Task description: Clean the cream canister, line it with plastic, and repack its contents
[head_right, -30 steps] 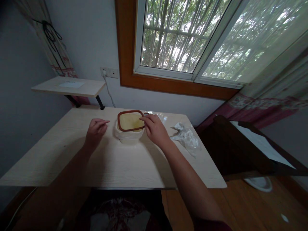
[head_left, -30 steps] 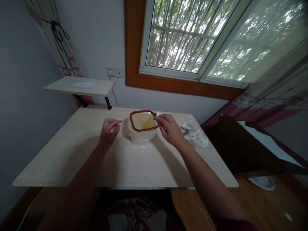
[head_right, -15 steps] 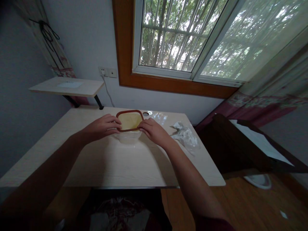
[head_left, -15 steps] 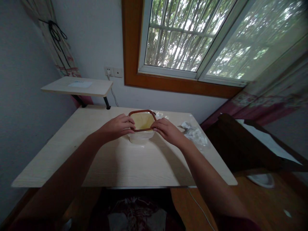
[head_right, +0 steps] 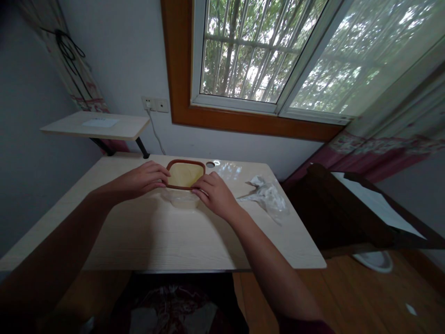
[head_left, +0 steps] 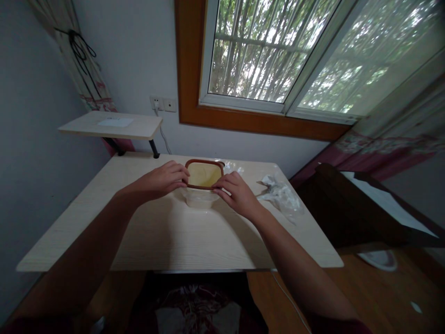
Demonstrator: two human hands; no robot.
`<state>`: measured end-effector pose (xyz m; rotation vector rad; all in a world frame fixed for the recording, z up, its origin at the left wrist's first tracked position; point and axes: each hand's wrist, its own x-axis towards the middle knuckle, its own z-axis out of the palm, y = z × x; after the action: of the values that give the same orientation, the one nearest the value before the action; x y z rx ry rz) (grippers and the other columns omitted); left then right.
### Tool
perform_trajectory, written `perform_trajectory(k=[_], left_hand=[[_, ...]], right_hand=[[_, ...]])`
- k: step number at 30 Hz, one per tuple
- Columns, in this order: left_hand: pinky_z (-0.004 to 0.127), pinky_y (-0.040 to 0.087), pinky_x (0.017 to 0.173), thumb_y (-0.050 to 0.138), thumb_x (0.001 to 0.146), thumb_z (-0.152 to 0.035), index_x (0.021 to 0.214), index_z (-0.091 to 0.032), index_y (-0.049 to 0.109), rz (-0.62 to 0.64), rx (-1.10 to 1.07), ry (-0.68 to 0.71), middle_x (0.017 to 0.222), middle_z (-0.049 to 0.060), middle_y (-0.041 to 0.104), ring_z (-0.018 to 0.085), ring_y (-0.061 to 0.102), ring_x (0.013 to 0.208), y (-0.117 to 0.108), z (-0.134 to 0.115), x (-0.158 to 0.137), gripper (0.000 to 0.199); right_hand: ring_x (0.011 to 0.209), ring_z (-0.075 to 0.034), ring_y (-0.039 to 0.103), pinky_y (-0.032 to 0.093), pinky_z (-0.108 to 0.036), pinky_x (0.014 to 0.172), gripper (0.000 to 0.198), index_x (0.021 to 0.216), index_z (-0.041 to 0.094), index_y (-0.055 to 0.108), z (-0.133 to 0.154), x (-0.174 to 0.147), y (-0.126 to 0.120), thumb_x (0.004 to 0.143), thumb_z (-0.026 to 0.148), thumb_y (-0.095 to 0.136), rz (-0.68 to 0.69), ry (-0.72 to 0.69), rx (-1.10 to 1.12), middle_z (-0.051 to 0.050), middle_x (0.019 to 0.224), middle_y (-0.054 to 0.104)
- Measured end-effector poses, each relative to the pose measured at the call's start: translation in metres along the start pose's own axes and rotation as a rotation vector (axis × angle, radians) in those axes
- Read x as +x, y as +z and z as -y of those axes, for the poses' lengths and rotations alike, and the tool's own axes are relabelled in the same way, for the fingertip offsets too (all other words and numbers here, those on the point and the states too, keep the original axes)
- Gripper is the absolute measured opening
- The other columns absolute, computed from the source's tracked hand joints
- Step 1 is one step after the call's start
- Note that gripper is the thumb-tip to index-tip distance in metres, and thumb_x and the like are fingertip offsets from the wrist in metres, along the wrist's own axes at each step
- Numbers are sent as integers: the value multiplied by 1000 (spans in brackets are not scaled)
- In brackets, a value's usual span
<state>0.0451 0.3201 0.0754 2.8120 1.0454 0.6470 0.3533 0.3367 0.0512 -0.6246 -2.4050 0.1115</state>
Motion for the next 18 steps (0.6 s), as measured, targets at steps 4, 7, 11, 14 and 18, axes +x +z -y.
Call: perform_trajectory(k=[4,7,11,14,18], left_hand=[[39,42,106,56,99,-36,103,-24,72,-9,2,-8,121,7,66,23,56,119,6,7,-3,20],[39,42,106,58,98,-38,104,-24,72,-10,-10,0,123,7,65,23,55,120,9,11,-4,20],[38,43,106,60,98,-40,104,-24,73,-8,-56,3,119,7,66,22,58,116,9,12,-4,22],[39,45,107,62,96,-44,112,-22,71,-29,-114,-32,123,8,64,23,59,118,5,8,-2,29],[42,44,112,55,99,-44,120,-22,70,-170,-130,-186,130,10,61,24,57,124,0,-2,5,34]], right_hand=[[95,-24,59,46,-42,86,19,106,22,72,-2,-3,4,101,34,59,18,4,-1,-8,99,72],[95,-23,58,45,-41,88,18,105,22,73,-5,-5,3,99,35,62,13,7,9,-8,99,73],[96,-23,60,45,-42,89,18,105,23,73,-7,-6,1,98,37,64,-1,4,25,-7,98,73],[102,-25,60,47,-44,92,25,117,24,70,-8,-6,-1,97,38,63,-57,22,30,-9,108,71],[117,-28,58,49,-49,100,37,135,26,61,-11,-2,-3,101,39,56,-195,136,2,-12,124,64]])
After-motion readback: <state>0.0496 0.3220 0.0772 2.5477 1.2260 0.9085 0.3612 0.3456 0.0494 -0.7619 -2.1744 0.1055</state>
